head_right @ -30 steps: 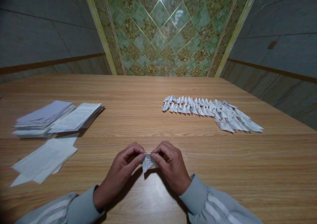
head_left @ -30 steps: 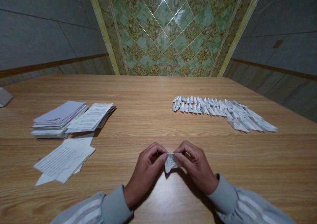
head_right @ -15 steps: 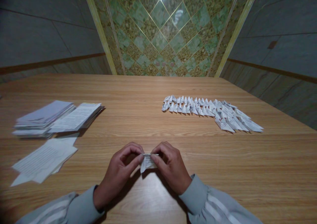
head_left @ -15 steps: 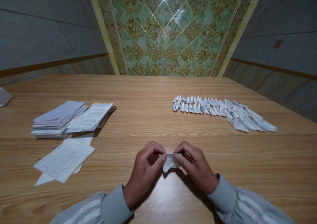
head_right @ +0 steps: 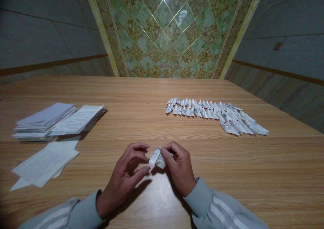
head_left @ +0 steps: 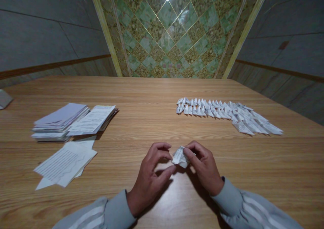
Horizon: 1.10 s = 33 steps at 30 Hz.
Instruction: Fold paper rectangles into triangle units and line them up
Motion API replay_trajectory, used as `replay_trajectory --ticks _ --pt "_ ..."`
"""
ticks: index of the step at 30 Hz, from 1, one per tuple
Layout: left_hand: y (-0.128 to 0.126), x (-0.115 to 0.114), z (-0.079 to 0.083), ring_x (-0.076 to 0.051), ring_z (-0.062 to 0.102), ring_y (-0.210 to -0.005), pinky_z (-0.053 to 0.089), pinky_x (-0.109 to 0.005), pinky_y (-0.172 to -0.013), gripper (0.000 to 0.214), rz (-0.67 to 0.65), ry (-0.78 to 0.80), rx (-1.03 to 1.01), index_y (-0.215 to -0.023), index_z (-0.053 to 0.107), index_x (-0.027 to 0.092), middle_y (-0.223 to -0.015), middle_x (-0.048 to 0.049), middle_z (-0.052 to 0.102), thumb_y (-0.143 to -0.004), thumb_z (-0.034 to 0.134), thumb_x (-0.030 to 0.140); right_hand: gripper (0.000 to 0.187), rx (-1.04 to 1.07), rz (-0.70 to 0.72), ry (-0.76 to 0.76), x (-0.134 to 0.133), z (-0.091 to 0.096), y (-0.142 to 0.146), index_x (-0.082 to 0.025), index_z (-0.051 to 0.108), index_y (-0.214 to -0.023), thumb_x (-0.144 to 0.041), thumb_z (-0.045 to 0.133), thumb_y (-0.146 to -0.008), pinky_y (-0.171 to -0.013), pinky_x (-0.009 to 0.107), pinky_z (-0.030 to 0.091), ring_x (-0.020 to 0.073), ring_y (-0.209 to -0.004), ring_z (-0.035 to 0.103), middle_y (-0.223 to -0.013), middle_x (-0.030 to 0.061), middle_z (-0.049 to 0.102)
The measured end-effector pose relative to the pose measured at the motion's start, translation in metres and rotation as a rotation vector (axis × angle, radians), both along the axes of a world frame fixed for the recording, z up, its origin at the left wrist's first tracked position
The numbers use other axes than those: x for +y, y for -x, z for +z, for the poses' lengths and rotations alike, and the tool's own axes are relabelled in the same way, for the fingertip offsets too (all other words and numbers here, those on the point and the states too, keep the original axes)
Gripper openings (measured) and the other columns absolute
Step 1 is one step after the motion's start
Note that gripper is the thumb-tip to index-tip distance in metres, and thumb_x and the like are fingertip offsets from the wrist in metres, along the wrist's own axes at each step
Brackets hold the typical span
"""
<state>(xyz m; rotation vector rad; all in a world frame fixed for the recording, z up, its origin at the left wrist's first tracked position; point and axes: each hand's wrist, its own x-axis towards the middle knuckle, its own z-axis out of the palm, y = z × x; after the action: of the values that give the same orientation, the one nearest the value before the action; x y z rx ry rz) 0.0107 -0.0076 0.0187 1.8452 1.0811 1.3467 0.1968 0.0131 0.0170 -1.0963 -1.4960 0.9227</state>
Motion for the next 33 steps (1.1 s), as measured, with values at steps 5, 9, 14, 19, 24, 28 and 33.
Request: replay_trajectory --ticks 5,9,14,19,24,28,33 --pt "-0.0006 0.0009 -0.0049 -0.023 0.056 -0.107 0.049 -0.034 -0.087 0.015 -0.006 -0.152 0.152 -0.093 0.071 0.026 -0.115 -0.0070 0.056 -0.084 0.071 0.014 0.026 0.042 0.012 0.037 0.0000 -0.0015 0.0026 -0.018 0.063 -0.077 -0.040 0.061 -0.090 -0.061 0.026 0.044 0.0154 -0.066 0.056 -0.071 0.0008 0.061" --pt "0.0003 0.0022 -0.0052 -0.021 0.058 -0.101 0.049 -0.032 -0.085 0.008 0.005 -0.096 0.159 -0.089 0.072 0.025 -0.107 -0.0062 0.059 -0.086 0.069 0.017 0.026 0.046 0.036 0.059 -0.0017 0.0003 0.0052 -0.018 0.061 -0.080 -0.041 0.058 -0.092 -0.060 0.025 0.043 0.0146 -0.066 0.053 -0.071 -0.0003 0.058" --pt "0.0001 0.0038 -0.0017 -0.020 0.062 -0.095 0.050 -0.030 -0.080 0.007 -0.020 0.097 0.043 -0.082 0.068 0.021 -0.099 -0.0054 0.064 -0.088 0.066 0.021 0.025 0.017 0.094 0.038 -0.0048 0.0012 0.0066 -0.019 0.058 -0.083 -0.040 0.053 -0.095 -0.060 0.024 0.043 0.0139 -0.066 0.052 -0.072 -0.0008 0.057" --pt "-0.0004 0.0055 -0.0033 -0.019 0.064 -0.092 0.049 -0.029 -0.082 0.008 -0.078 0.123 -0.013 -0.080 0.068 0.021 -0.097 -0.0048 0.068 -0.087 0.066 0.018 0.017 -0.043 0.174 0.095 -0.0051 0.0049 0.0071 -0.019 0.061 -0.086 -0.035 0.064 -0.086 -0.057 0.023 0.041 0.0129 -0.064 0.052 -0.072 -0.0019 0.059" --pt "-0.0017 0.0034 -0.0021 -0.019 0.065 -0.094 0.051 -0.031 -0.084 0.006 -0.099 0.184 -0.088 -0.088 0.067 0.022 -0.098 -0.0044 0.068 -0.085 0.067 0.017 0.021 0.037 0.186 0.186 -0.0032 0.0064 0.0063 -0.018 0.063 -0.080 -0.038 0.069 -0.080 -0.054 0.024 0.040 0.0128 -0.060 0.050 -0.067 -0.0024 0.058" --pt "-0.0049 0.0020 -0.0014 -0.020 0.067 -0.092 0.055 -0.031 -0.079 0.023 -0.090 0.340 -0.241 -0.100 0.062 0.021 -0.100 -0.0047 0.068 -0.079 0.070 0.016 0.024 0.162 0.218 0.224 -0.0040 0.0049 0.0062 -0.019 0.059 -0.082 -0.040 0.071 -0.080 -0.053 0.023 0.039 0.0119 -0.058 0.050 -0.067 -0.0034 0.057" --pt "-0.0062 0.0027 -0.0039 -0.018 0.067 -0.083 0.053 -0.028 -0.073 0.023 -0.093 0.429 -0.274 -0.099 0.066 0.019 -0.091 -0.0034 0.071 -0.076 0.070 0.015 0.024 0.161 0.238 0.210 -0.0056 0.0039 0.0063 -0.018 0.059 -0.081 -0.040 0.071 -0.081 -0.058 0.024 0.041 0.0131 -0.064 0.052 -0.071 -0.0017 0.059"
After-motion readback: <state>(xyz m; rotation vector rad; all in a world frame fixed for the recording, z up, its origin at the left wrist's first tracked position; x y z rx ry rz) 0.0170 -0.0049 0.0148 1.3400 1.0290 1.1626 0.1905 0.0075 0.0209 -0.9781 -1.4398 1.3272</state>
